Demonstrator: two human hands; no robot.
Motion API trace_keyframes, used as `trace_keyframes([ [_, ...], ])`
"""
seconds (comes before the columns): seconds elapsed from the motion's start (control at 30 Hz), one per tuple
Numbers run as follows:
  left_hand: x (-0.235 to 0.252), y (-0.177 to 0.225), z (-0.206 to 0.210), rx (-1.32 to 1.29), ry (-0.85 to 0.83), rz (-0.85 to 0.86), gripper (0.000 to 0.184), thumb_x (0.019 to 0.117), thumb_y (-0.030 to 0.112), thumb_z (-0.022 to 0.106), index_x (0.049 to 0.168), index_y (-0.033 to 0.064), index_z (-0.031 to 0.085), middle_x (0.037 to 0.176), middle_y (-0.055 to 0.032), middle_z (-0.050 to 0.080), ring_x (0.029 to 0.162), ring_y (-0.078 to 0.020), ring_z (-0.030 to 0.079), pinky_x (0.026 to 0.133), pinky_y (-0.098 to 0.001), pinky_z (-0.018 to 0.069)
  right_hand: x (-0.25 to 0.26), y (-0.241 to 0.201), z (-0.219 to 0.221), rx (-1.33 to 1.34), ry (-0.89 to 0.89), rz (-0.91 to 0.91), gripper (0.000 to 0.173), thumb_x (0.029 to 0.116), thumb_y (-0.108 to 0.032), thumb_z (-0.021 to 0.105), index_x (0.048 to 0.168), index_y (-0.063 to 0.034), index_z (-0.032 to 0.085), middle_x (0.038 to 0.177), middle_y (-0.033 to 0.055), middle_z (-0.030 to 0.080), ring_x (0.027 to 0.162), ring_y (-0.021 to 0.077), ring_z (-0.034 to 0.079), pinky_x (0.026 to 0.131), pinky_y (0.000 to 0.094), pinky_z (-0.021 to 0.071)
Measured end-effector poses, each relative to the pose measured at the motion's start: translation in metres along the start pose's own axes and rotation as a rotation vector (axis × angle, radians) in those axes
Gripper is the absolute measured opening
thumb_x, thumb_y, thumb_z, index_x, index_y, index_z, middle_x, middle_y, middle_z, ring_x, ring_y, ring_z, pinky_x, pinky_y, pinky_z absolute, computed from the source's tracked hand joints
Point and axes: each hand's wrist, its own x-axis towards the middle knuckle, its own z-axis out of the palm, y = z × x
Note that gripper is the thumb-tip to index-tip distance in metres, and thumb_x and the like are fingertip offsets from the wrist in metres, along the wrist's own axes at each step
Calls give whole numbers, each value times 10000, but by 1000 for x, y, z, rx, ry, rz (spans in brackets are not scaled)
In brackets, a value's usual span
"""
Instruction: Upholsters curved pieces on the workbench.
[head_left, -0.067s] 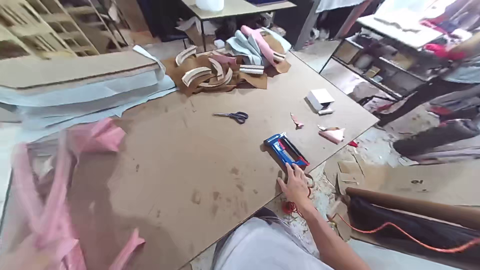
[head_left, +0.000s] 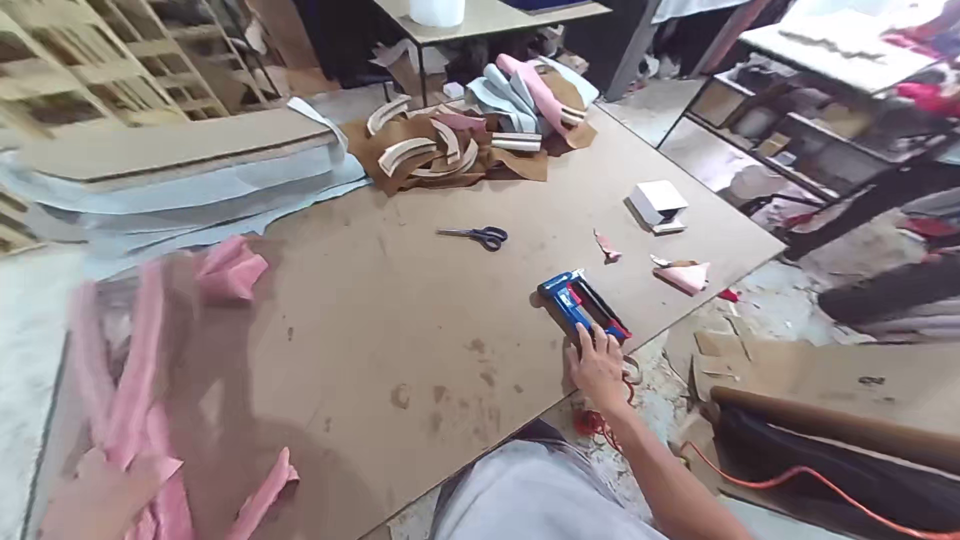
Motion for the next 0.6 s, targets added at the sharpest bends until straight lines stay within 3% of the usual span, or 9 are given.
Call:
trace_keyframes([
  [0.07,-12,31,-21,27,73,-53,702,1004,468,486,1540,20,416,1516,-333,450,1399,-519,451,1138,-673,362,20,15,1,8,13,-31,533,999,-342,582,1506,-184,531,1495,196,540,1384,482,469,1080,694,382],
  [0.2,-28,78,-39,-40,249,-57,641,1029,330,519,1543,-24,377,1537,-411,340,1393,-630,357,1050,-809,312,78,69,-9,-8,-100,-113,556,995,-288,618,1534,-218,500,1458,193,572,1381,491,467,1018,721,414],
  [0.3,-27,124,-38,-62,173,7,667,1043,373,539,1528,-60,388,1517,-401,380,1408,-579,385,1104,-741,338,137,103,-18,-22,-238,-83,576,964,-275,670,1517,-222,521,1431,201,585,1379,499,454,1021,725,404],
  [0.37,-26,172,-26,-108,94,117,582,1047,359,552,1457,-49,492,1492,-368,441,1421,-540,393,1146,-708,315,179,112,-35,-40,-376,-46,555,938,-344,714,1451,-167,595,1352,233,627,1329,508,492,998,721,424],
  [0.47,-20,260,8,-123,-23,242,528,1065,357,518,1445,-10,526,1459,-332,499,1372,-518,467,1113,-700,367,248,88,-59,-67,-550,-97,439,945,-449,678,1215,-107,733,1258,213,675,1239,446,585,954,682,473],
  [0.6,7,390,85,-234,-206,333,519,1064,404,519,1453,61,544,1431,-252,561,1327,-418,553,1106,-630,432,329,-1,-49,230,-538,-332,416,1006,-429,576,1342,-208,679,1278,93,686,1168,302,656,972,574,527],
])
